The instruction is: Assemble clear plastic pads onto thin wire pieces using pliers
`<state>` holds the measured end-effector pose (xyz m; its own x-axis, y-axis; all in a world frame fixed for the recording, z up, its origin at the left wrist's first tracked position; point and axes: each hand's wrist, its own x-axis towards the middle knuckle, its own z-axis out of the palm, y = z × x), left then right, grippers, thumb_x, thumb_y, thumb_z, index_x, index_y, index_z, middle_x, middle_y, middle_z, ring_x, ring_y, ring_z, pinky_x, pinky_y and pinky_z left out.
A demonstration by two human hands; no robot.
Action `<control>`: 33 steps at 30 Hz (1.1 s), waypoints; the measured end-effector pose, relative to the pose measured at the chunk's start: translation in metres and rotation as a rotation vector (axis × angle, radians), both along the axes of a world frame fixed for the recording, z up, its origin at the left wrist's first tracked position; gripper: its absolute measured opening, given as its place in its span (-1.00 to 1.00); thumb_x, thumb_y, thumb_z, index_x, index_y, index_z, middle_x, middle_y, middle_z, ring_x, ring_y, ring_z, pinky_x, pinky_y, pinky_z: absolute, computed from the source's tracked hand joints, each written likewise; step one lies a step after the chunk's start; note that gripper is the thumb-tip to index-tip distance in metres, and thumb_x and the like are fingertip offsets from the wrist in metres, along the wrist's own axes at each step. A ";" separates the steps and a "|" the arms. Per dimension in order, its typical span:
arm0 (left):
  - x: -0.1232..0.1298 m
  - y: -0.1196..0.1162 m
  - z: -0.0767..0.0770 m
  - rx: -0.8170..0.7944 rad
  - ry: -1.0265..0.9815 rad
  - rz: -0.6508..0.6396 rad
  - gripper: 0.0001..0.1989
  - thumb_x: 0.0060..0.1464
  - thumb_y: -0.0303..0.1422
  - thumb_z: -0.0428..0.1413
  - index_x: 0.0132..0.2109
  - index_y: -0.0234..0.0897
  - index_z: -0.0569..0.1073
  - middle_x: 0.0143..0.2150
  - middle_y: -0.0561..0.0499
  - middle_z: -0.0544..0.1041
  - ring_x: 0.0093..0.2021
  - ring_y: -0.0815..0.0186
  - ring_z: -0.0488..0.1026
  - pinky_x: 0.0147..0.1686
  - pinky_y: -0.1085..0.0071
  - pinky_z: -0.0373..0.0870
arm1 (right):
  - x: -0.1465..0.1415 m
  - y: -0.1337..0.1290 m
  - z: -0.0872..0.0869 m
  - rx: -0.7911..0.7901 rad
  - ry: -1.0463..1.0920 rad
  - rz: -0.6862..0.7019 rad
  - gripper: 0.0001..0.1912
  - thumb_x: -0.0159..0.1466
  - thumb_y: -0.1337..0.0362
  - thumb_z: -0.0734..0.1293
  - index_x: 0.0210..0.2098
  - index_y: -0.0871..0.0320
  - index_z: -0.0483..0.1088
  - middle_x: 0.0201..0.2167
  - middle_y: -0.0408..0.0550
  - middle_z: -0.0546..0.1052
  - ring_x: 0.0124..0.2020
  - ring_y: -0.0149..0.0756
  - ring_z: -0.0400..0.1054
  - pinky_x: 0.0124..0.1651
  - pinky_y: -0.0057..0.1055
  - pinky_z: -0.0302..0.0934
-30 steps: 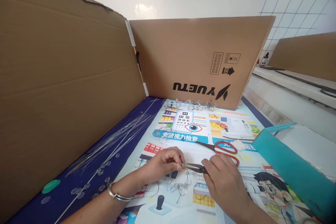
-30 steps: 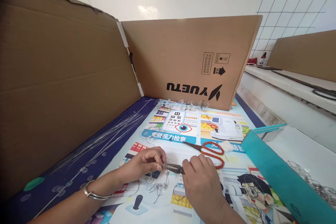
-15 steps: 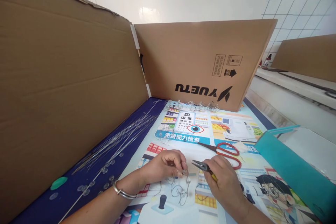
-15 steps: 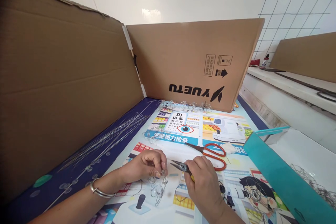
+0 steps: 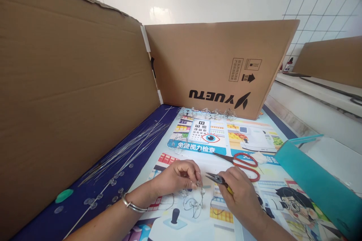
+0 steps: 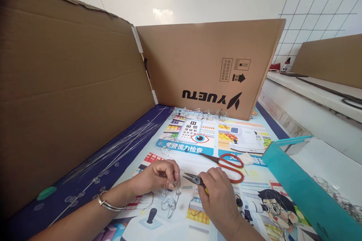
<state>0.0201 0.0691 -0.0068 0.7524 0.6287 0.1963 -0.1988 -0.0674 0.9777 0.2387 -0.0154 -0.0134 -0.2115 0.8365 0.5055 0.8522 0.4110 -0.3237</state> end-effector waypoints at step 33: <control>-0.002 0.004 -0.004 0.431 0.344 0.112 -0.85 0.11 -0.42 0.07 -0.42 -0.33 0.41 -0.20 -0.02 0.38 -0.13 0.32 0.36 -0.08 0.38 0.26 | -0.002 -0.001 -0.006 -0.032 -0.395 -0.061 -0.73 0.15 0.42 0.25 -0.15 0.10 0.38 -0.42 -0.10 0.34 -0.32 -0.28 0.19 -0.04 -0.25 0.04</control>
